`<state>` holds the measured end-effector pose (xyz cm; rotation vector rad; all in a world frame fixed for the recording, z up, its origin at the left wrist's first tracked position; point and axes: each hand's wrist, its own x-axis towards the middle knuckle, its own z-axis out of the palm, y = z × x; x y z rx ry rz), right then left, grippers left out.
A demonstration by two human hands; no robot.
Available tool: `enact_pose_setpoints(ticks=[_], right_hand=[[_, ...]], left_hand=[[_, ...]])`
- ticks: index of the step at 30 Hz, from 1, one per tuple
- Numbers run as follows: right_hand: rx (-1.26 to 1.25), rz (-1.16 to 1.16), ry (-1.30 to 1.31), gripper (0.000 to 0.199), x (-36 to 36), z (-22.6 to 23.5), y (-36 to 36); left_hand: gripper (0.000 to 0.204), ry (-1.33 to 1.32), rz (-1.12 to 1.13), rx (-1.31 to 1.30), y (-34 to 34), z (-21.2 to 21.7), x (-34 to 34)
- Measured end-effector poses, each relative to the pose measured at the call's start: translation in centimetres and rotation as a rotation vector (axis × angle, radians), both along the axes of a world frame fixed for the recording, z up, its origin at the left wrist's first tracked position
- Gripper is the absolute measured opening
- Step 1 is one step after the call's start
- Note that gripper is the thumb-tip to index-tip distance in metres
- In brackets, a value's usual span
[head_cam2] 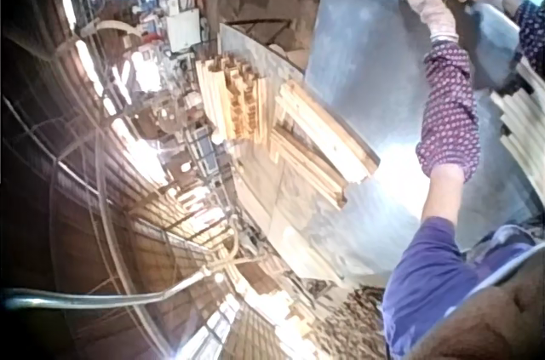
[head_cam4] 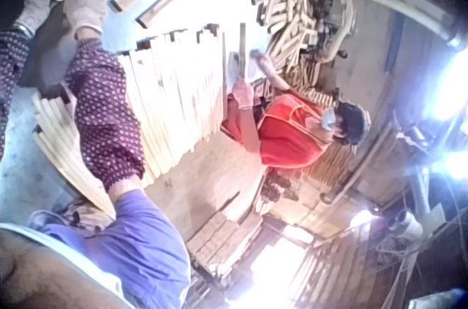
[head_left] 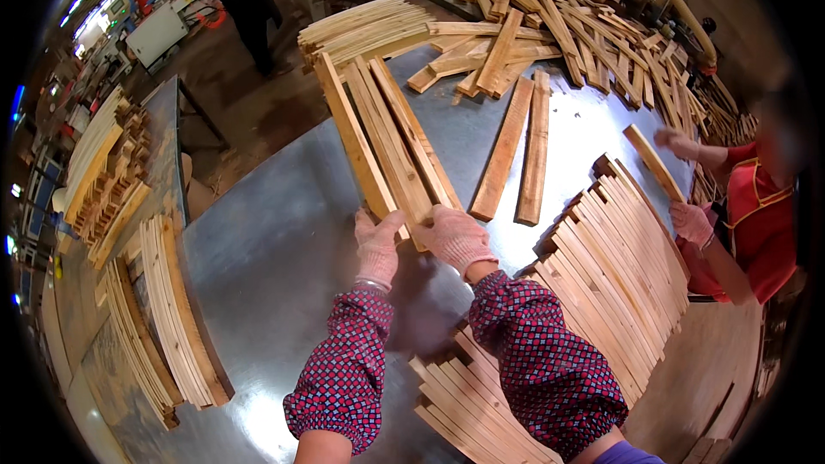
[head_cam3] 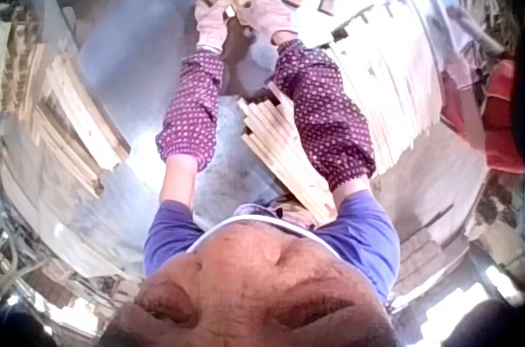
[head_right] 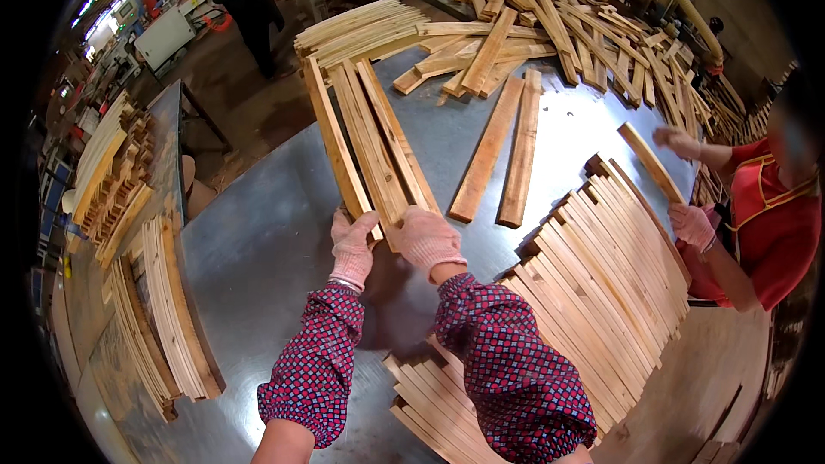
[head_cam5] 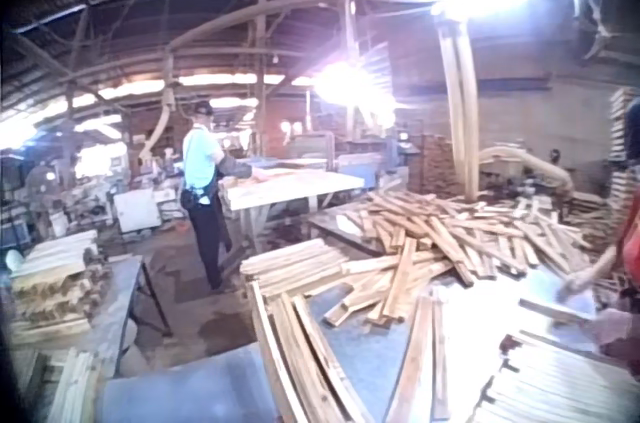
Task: The person repeatedly picks up small wooden planks from a metal table and stacks them into neat piles. Two other workers are visible in the background performing similar tasks. The person aligns the planks and organizes them into uniform stacks throughout the clip.
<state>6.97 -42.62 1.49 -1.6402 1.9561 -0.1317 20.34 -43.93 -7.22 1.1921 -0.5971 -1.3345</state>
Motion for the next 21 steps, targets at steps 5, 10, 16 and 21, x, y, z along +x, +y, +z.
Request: enact_pose_setpoints(ticks=[5, 10, 16, 21], right_hand=[[-0.026, 0.049, -0.014, 0.047, -0.2, -0.6, 0.2], [-0.051, 0.057, 0.032, 0.044, -0.9, -1.1, 0.1], [-0.274, -0.057, 0.123, 0.051, -1.0, -0.7, -1.7], [-0.180, -0.125, 0.031, 0.060, -2.0, -1.4, -5.6]], left_hand=[[0.063, -0.223, 0.128, -0.021, 0.5, 0.4, -1.0], [0.075, -0.329, 0.072, 0.054, -0.3, -0.2, -0.2], [0.072, -0.876, -0.157, 0.024, 0.2, -1.0, 0.4], [0.079, -0.670, -0.189, 0.225, 0.2, 1.8, -2.0]])
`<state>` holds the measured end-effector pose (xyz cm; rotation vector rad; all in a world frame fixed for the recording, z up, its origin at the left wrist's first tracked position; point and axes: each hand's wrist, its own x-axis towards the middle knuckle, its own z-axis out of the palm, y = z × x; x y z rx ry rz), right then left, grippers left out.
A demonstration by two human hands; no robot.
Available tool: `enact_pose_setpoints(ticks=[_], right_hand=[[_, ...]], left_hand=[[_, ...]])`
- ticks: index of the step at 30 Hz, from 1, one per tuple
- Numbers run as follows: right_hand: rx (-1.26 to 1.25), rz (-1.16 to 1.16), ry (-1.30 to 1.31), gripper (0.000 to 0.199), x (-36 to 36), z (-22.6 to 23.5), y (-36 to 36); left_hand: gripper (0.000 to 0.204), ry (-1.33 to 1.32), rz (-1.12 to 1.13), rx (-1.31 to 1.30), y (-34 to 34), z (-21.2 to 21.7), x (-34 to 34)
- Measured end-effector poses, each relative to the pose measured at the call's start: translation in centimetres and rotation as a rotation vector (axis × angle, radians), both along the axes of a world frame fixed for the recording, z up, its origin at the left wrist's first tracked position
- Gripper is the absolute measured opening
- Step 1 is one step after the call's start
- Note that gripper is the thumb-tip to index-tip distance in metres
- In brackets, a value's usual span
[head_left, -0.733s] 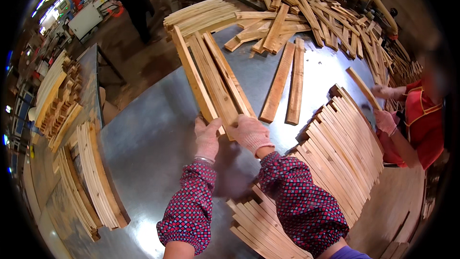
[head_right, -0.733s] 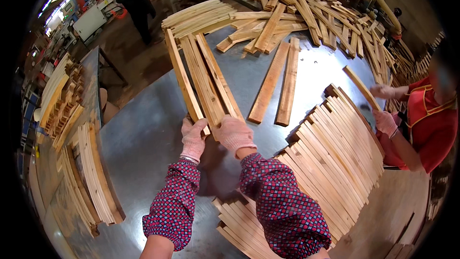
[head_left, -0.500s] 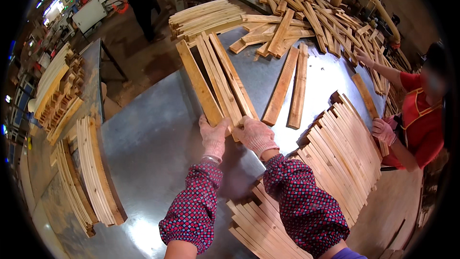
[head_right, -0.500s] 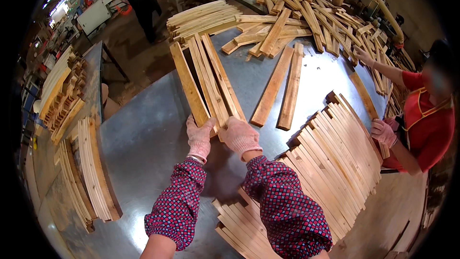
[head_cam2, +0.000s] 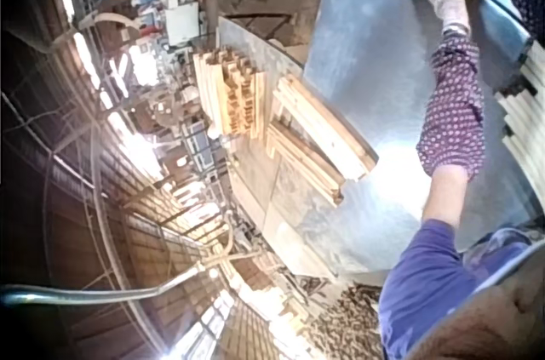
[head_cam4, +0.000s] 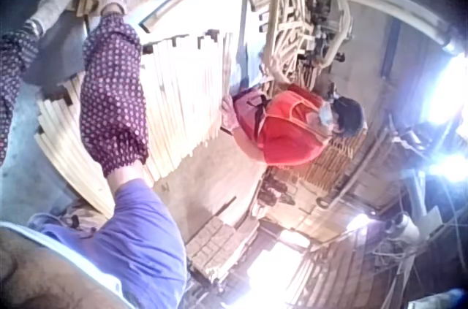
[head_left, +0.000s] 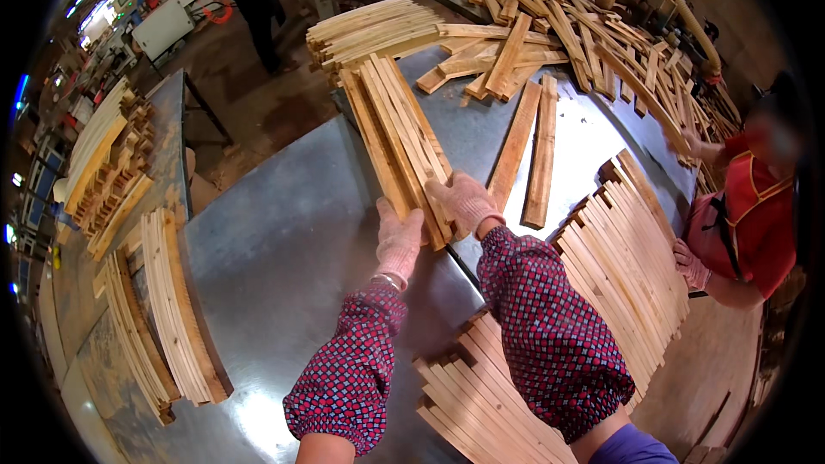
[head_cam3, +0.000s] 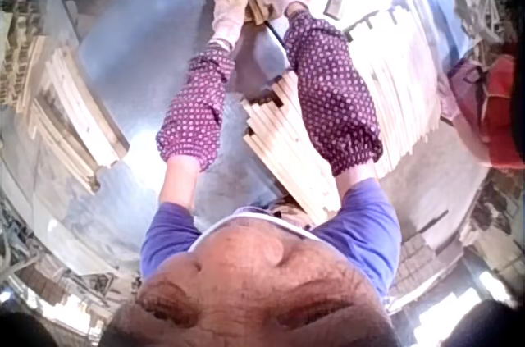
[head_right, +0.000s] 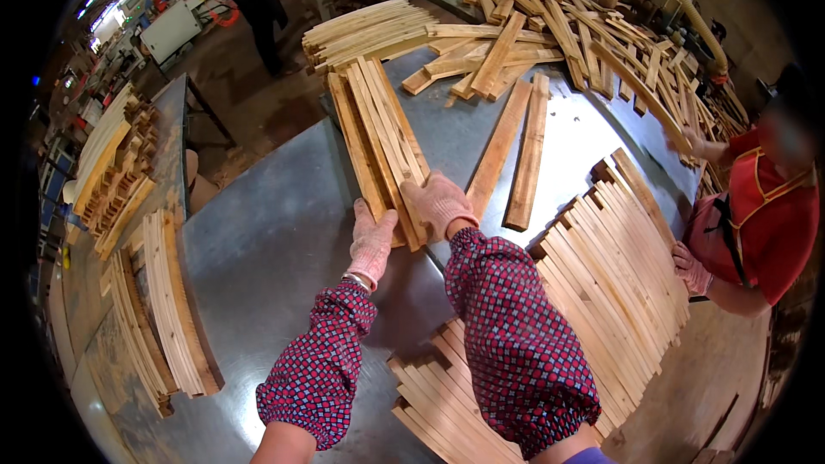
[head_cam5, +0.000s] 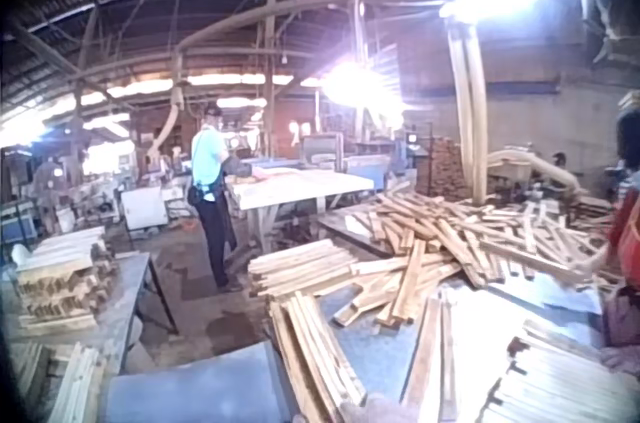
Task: The person repeatedly picks up small wooden planks from a metal table and stacks them into neat piles. Two other workers are visible in the background performing similar tasks. The person aligns the planks and organizes them into uniform stacks throughout the clip.
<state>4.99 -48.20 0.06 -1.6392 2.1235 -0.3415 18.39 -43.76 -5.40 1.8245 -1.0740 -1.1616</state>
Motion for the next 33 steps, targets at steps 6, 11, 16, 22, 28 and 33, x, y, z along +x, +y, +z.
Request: enact_pose_setpoints(ticks=[6, 11, 16, 22, 28, 33], right_hand=[[0.126, 0.027, -0.311, 0.058, 3.8, -0.4, 3.9], [0.255, 0.105, -0.304, 0.051, 11.9, 0.8, 13.2], [0.477, 0.408, -0.365, 0.065, 16.9, 0.1, 22.8], [0.247, 0.361, -0.304, 0.062, 23.4, -4.7, 23.1], [0.236, 0.275, -0.298, 0.054, 23.8, -2.4, 26.1], [0.250, 0.226, -0.450, 0.043, 27.5, 1.2, 34.5]], left_hand=[[0.071, -0.156, -0.050, 0.013, 3.8, 2.5, 2.7], [0.064, -0.306, 0.019, 0.038, 14.3, 2.5, 11.4], [0.064, -0.264, 0.042, 0.088, 27.9, 2.8, 18.9], [0.071, -0.554, -0.024, 0.161, 29.5, 4.1, 24.4], [0.072, 0.008, 0.229, -0.113, 30.6, 1.5, 20.9], [0.072, -0.105, 0.309, -0.147, 39.6, 6.0, 23.5]])
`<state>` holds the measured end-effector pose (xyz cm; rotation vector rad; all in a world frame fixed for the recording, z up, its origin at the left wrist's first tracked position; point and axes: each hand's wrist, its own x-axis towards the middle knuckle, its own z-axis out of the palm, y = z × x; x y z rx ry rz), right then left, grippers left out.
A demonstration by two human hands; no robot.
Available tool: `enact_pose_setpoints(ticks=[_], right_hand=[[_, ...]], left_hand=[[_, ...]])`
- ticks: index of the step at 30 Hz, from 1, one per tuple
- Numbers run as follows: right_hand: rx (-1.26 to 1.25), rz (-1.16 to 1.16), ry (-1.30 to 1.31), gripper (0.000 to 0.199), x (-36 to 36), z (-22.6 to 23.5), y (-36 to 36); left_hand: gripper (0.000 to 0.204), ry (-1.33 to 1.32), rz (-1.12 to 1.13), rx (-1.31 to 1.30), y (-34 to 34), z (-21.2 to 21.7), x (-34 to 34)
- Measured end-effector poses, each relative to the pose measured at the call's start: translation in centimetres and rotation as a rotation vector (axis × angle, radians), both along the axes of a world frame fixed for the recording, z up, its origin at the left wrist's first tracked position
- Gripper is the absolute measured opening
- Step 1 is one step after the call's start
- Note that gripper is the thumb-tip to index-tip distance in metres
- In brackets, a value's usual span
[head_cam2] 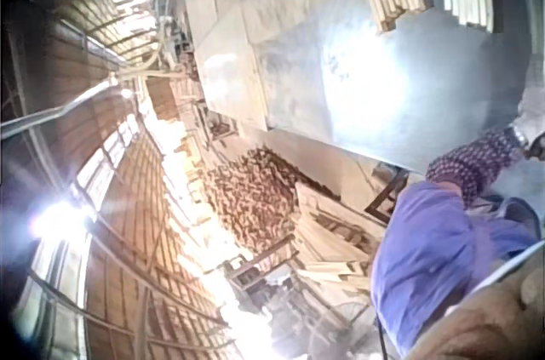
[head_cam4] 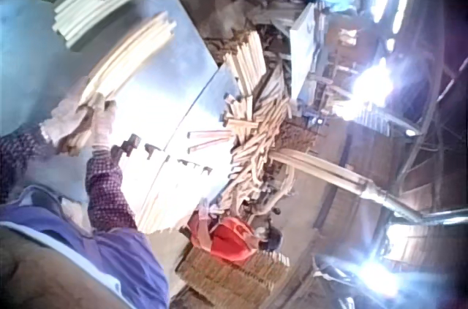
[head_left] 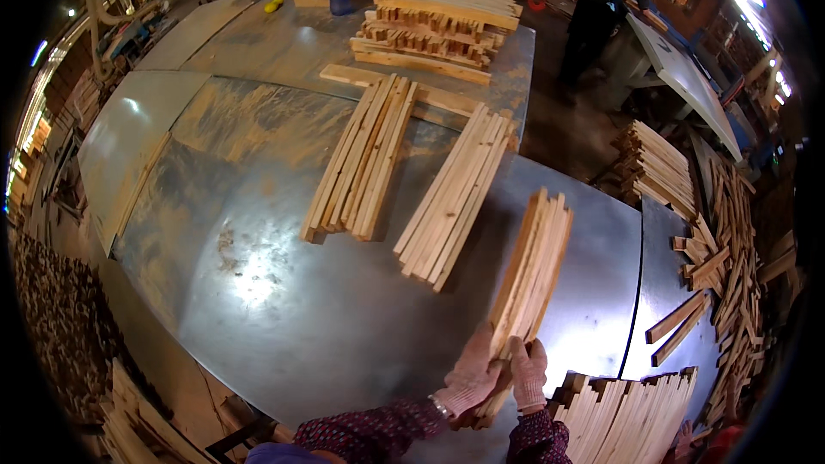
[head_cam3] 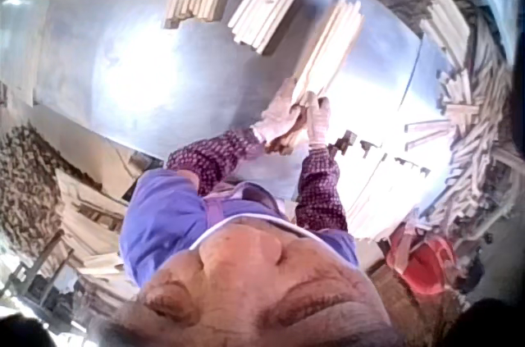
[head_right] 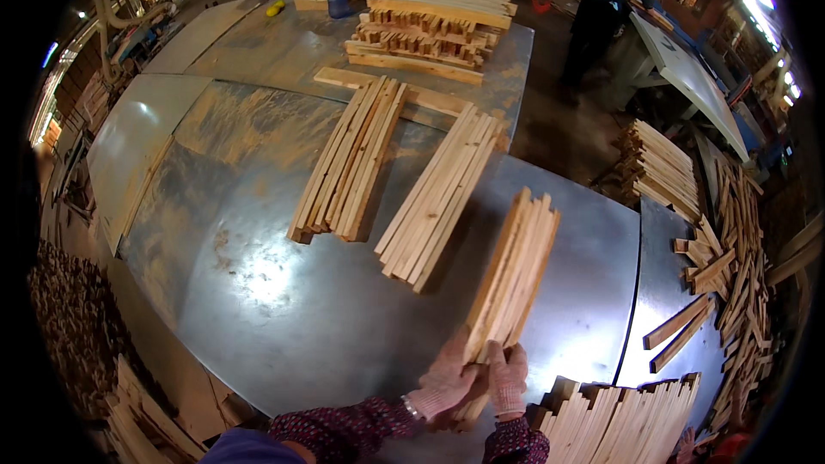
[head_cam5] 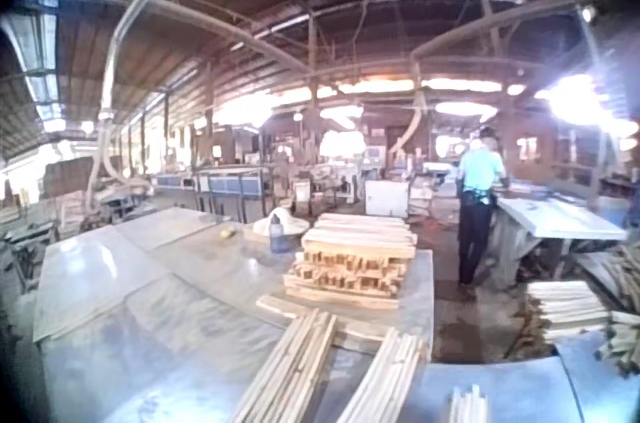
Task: The person repeatedly picks up small wooden planks from a metal table and stacks them into neat piles. Two other workers are visible in the background performing similar tasks. The person aligns the planks and organizes them into uniform stacks throughout the clip.
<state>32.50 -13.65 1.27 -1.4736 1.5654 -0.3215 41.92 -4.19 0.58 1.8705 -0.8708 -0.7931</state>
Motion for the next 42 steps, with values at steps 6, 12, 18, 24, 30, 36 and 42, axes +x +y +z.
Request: enact_pose_setpoints(ticks=[6, 12, 18, 24, 30, 36, 42], right_hand=[[0.057, 0.364, -0.431, 0.049, 18.5, 5.3, 4.0], [-0.040, 0.745, -0.225, 0.072, 39.7, 9.3, 6.7], [-0.182, 0.765, -0.239, 0.073, 51.7, 3.2, 7.3], [-0.252, 0.962, 0.038, 0.078, 52.2, 2.7, 8.0], [-0.511, 0.952, 0.033, 0.071, 49.9, -1.3, 9.1], [-0.483, 0.603, -0.218, 0.062, 52.2, -2.8, 9.7], [-0.460, 0.767, -0.115, 0.064, 50.9, -0.5, 9.7]], left_hand=[[0.069, 0.878, 0.247, -0.649, 6.2, 5.5, 16.9], [0.069, 0.187, 0.495, -0.240, 10.5, 8.9, 36.7], [0.064, 0.177, 0.396, -0.262, 11.3, 3.0, 50.6], [0.069, 0.104, 0.177, -0.188, 9.3, -9.9, 58.4], [0.077, 0.148, 0.306, -0.084, 6.9, -8.3, 57.4], [0.088, 0.056, 0.189, 0.098, 5.1, -3.7, 58.4], [0.112, -0.470, 0.148, 0.552, 4.0, -2.2, 57.6]])
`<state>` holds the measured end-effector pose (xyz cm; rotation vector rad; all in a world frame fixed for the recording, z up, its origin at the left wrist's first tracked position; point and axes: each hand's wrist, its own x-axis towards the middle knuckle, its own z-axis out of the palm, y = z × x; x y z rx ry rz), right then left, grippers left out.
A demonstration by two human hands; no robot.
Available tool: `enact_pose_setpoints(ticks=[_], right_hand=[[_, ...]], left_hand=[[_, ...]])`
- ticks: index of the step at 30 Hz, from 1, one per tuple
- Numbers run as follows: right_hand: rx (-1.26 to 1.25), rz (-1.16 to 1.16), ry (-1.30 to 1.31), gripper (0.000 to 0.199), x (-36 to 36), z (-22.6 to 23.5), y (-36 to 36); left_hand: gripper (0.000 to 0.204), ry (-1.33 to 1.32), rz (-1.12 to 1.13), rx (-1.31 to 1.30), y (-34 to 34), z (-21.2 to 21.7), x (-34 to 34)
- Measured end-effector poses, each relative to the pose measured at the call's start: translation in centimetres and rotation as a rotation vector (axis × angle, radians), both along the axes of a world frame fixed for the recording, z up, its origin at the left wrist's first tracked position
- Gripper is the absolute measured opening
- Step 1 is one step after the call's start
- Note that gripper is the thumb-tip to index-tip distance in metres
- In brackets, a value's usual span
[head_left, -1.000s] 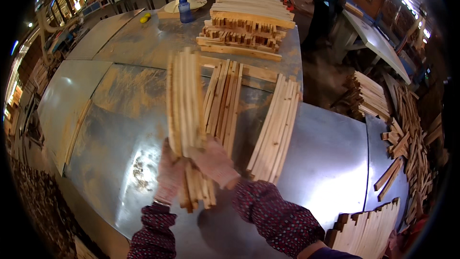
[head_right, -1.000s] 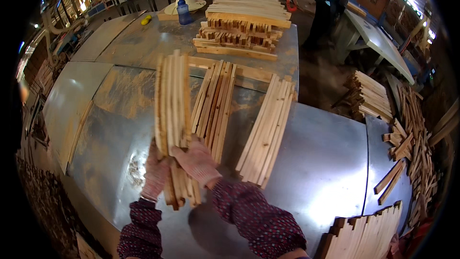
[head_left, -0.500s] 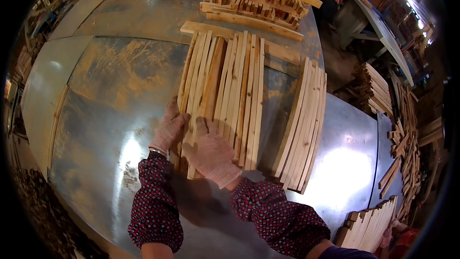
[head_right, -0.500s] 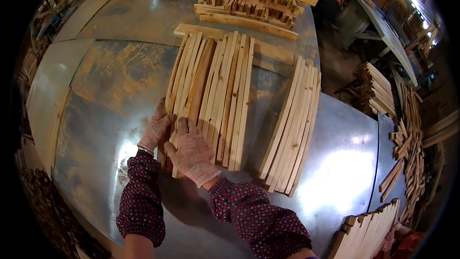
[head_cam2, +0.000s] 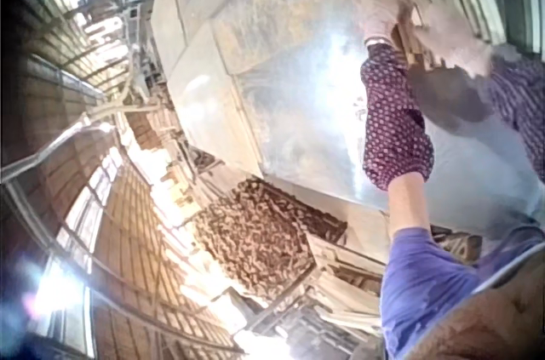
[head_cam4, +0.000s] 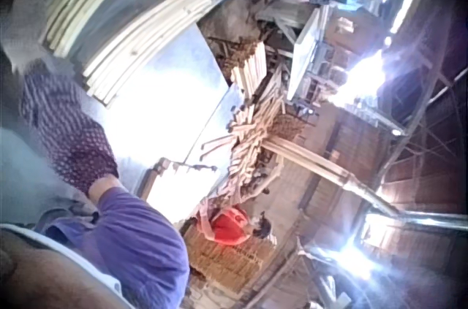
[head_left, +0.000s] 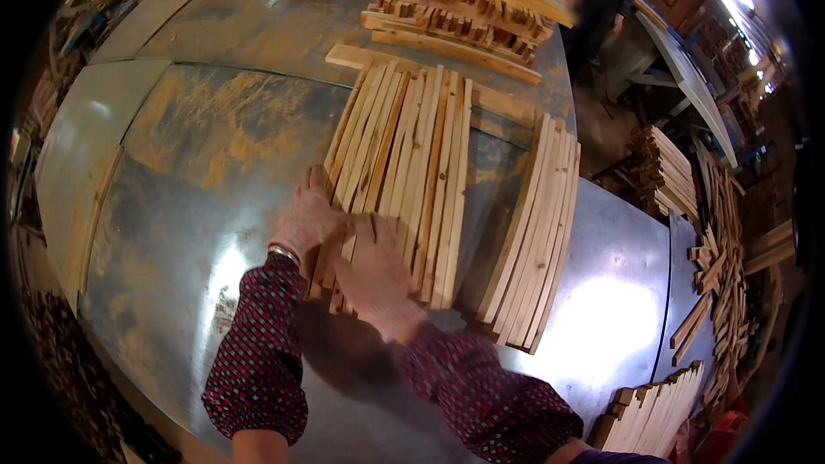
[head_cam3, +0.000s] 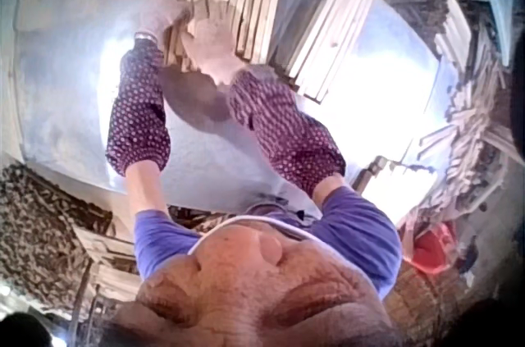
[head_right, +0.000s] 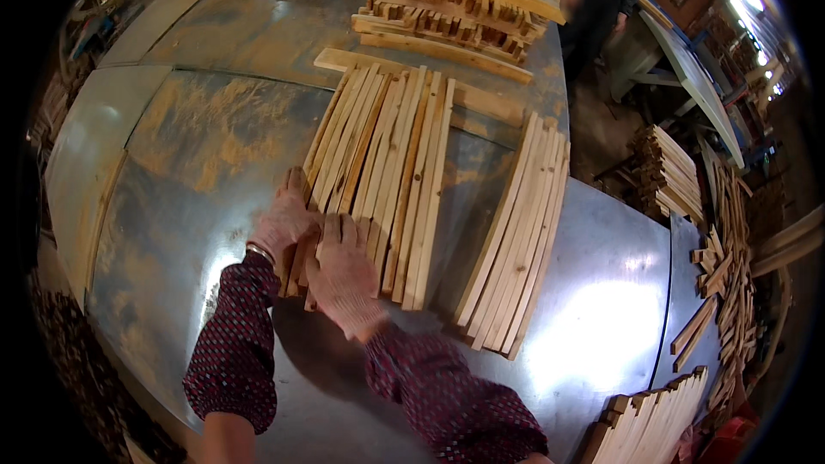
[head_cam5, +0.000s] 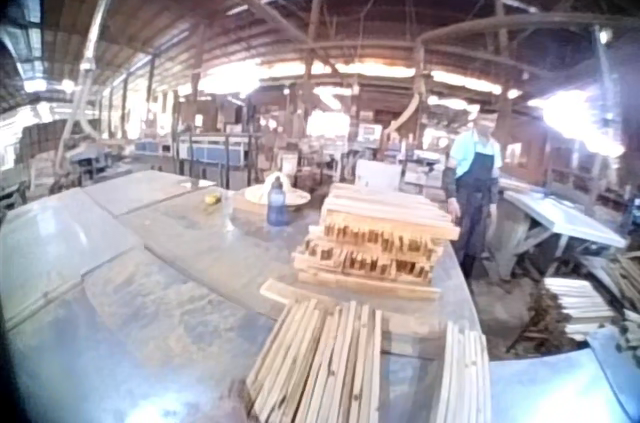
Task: The person repeatedly picks up small wooden planks from a metal table and stacks them into neat piles. Two other workers are visible in the background performing similar tasks. The person aligns the planks and organizes them into uniform stacks throughout the clip.
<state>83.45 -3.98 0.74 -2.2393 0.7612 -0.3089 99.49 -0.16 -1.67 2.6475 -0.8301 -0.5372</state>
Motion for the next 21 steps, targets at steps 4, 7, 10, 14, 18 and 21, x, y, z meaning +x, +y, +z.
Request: enact_pose_setpoints(ticks=[4, 7, 10, 14, 18, 21], right_hand=[[0.072, 0.110, -0.202, 0.061, -10.6, 4.5, 0.5], [0.328, 0.148, -0.070, 0.057, -20.8, 1.3, 3.5], [0.546, 0.055, 0.223, 0.053, -30.2, 2.0, 5.9], [0.574, -0.052, 0.367, 0.050, -42.4, 3.6, 8.2], [0.422, -0.352, 0.398, 0.051, -56.7, 1.7, 12.4], [0.455, -0.755, 0.425, 0.055, -64.4, 1.8, 15.9]], left_hand=[[0.109, -0.030, 0.013, -0.213, -0.8, -0.2, -1.0], [0.084, 0.307, -0.060, -0.105, -1.6, -3.9, 1.4], [0.074, 0.024, -0.131, -0.162, -2.6, -3.2, -3.0], [0.072, -0.444, 0.134, 0.146, 0.2, 1.0, -10.5], [0.076, -1.060, -0.259, -0.297, 5.6, -2.5, -21.3], [0.082, -0.275, -0.406, -0.475, 9.4, -4.5, -36.3]])
